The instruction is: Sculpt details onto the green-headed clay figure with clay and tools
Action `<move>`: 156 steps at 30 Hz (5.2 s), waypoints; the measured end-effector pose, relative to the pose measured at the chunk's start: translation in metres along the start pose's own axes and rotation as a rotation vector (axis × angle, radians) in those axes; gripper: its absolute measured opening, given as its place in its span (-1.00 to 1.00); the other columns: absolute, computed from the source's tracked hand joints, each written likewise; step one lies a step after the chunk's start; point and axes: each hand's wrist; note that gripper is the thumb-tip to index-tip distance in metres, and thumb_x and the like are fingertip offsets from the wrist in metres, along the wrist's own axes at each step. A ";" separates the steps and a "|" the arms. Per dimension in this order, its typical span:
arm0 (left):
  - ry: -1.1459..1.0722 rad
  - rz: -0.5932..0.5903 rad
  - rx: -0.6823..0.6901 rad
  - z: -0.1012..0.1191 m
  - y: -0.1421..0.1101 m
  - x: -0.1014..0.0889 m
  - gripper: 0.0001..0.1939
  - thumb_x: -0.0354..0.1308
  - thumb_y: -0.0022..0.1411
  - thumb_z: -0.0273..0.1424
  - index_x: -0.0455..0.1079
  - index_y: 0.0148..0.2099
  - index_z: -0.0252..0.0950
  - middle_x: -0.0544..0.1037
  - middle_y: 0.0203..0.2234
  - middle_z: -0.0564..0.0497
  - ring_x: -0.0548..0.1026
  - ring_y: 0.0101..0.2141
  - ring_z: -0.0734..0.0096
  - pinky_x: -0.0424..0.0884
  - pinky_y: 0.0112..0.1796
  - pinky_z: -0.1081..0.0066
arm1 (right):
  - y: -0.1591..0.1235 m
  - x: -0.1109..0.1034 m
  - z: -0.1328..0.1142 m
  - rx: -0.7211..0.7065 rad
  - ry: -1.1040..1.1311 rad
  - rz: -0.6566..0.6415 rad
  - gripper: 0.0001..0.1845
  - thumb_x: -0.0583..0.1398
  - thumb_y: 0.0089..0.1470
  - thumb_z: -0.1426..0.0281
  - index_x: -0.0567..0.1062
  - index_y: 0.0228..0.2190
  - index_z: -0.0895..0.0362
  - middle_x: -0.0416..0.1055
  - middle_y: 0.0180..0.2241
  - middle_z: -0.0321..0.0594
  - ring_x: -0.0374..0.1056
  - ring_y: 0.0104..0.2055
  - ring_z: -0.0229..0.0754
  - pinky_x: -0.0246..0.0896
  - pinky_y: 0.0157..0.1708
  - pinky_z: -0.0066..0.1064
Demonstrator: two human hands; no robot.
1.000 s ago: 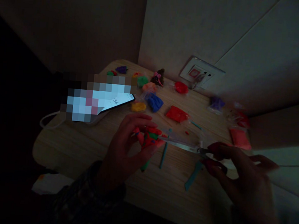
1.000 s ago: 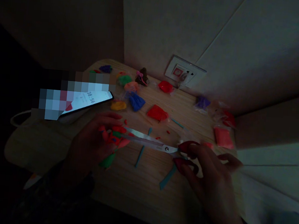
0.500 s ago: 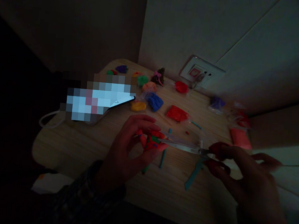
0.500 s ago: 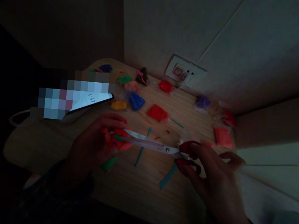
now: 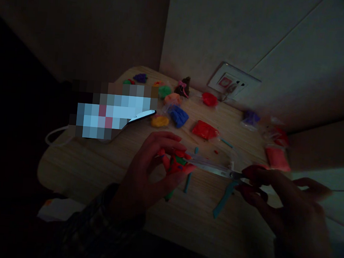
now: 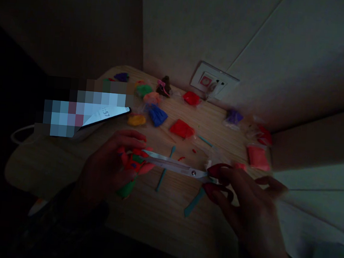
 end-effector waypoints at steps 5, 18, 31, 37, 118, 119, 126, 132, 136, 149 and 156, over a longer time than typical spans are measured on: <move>0.067 0.014 0.050 0.001 0.001 0.000 -0.69 0.28 0.10 -0.46 0.46 -0.07 -0.13 0.38 -0.02 -0.07 0.39 0.03 0.15 0.51 -0.05 0.22 | -0.002 -0.002 0.002 0.001 -0.006 -0.009 -0.61 0.00 0.24 0.01 0.42 -0.21 0.01 0.59 -0.37 -0.27 0.45 -0.54 -0.09 0.06 -0.28 -0.15; 0.142 0.037 0.094 0.001 0.002 0.002 -0.67 0.29 0.11 -0.44 0.39 -0.04 -0.17 0.36 -0.05 -0.02 0.42 -0.09 0.34 0.49 -0.19 0.42 | -0.004 -0.003 0.006 0.021 -0.033 -0.088 -0.57 -0.02 0.23 -0.01 0.42 -0.22 0.03 0.58 -0.37 -0.26 0.48 -0.51 -0.09 0.04 -0.19 -0.11; 0.182 0.031 0.003 0.003 0.000 0.004 -0.52 0.32 0.07 -0.51 0.33 0.03 -0.11 0.47 -0.14 0.10 0.45 -0.18 0.45 0.44 -0.17 0.47 | 0.001 -0.004 0.002 -0.048 -0.042 -0.072 -0.57 -0.04 0.25 -0.01 0.40 -0.21 0.03 0.57 -0.39 -0.29 0.48 -0.49 -0.10 -0.02 -0.22 -0.14; 0.208 0.032 0.022 0.006 -0.001 0.004 -0.51 0.31 0.06 -0.51 0.32 0.03 -0.12 0.48 -0.15 0.09 0.45 -0.18 0.42 0.43 -0.18 0.44 | 0.000 -0.005 0.002 -0.035 -0.062 -0.081 -0.62 -0.04 0.27 0.04 0.40 -0.18 0.02 0.58 -0.34 -0.24 0.47 -0.50 -0.09 0.00 -0.18 -0.10; 0.510 0.033 0.215 0.003 -0.001 0.007 -0.41 0.32 0.07 -0.48 0.22 0.13 -0.20 0.49 -0.17 0.02 0.50 -0.27 0.38 0.46 -0.38 0.43 | -0.003 -0.004 0.000 -0.013 0.015 -0.136 -0.57 0.00 0.22 -0.02 0.48 -0.20 -0.01 0.50 -0.52 -0.34 0.42 -0.56 -0.12 0.03 -0.20 -0.11; 0.507 0.033 0.215 0.003 -0.001 0.007 -0.41 0.32 0.07 -0.48 0.22 0.13 -0.20 0.49 -0.17 0.02 0.50 -0.27 0.38 0.46 -0.38 0.43 | -0.003 -0.004 0.000 -0.009 0.013 -0.138 -0.57 0.00 0.22 -0.02 0.48 -0.20 -0.01 0.50 -0.51 -0.33 0.42 -0.56 -0.12 0.03 -0.20 -0.11; 0.466 0.018 0.209 0.005 0.000 0.007 -0.43 0.31 0.08 -0.49 0.23 0.11 -0.19 0.48 -0.14 -0.01 0.49 -0.23 0.34 0.49 -0.34 0.42 | -0.005 -0.002 0.001 0.004 -0.009 -0.146 -0.58 0.00 0.22 -0.02 0.46 -0.18 -0.01 0.55 -0.47 -0.29 0.47 -0.49 -0.05 0.02 -0.16 -0.06; 0.416 0.039 0.191 0.003 -0.001 0.007 -0.47 0.28 0.08 -0.53 0.25 0.09 -0.21 0.43 -0.11 -0.03 0.46 -0.15 0.32 0.49 -0.31 0.43 | -0.010 -0.001 0.008 0.005 -0.048 -0.135 -0.57 -0.02 0.23 -0.02 0.43 -0.17 0.01 0.56 -0.44 -0.28 0.47 -0.49 -0.05 0.02 -0.18 -0.08; 0.374 0.063 0.240 0.001 0.001 0.006 -0.49 0.30 0.07 -0.50 0.27 0.07 -0.23 0.38 -0.07 -0.06 0.45 -0.16 0.34 0.49 -0.34 0.44 | -0.013 0.001 0.012 0.021 -0.042 -0.104 -0.55 -0.02 0.22 -0.03 0.44 -0.17 0.01 0.55 -0.46 -0.30 0.47 -0.51 -0.06 0.02 -0.17 -0.07; 0.113 0.145 0.067 0.001 0.002 0.004 -0.72 0.27 0.12 -0.47 0.42 -0.09 -0.20 0.36 -0.02 -0.05 0.44 -0.08 0.32 0.51 -0.24 0.42 | -0.019 0.010 0.021 0.023 -0.039 -0.115 -0.56 0.00 0.21 -0.03 0.44 -0.23 0.02 0.52 -0.50 -0.33 0.41 -0.55 -0.12 0.01 -0.22 -0.15; 0.006 0.175 -0.050 0.001 0.005 -0.002 -0.74 0.20 0.17 -0.43 0.41 -0.06 -0.23 0.48 -0.09 -0.06 0.51 -0.19 0.36 0.51 -0.19 0.38 | -0.019 0.014 0.021 0.056 -0.061 -0.092 -0.52 -0.04 0.22 -0.04 0.43 -0.18 0.03 0.51 -0.50 -0.30 0.42 -0.51 -0.10 0.01 -0.19 -0.13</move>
Point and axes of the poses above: each hand's wrist, its own y-axis towards the middle knuckle, its own x-axis out of the palm, z = x × y
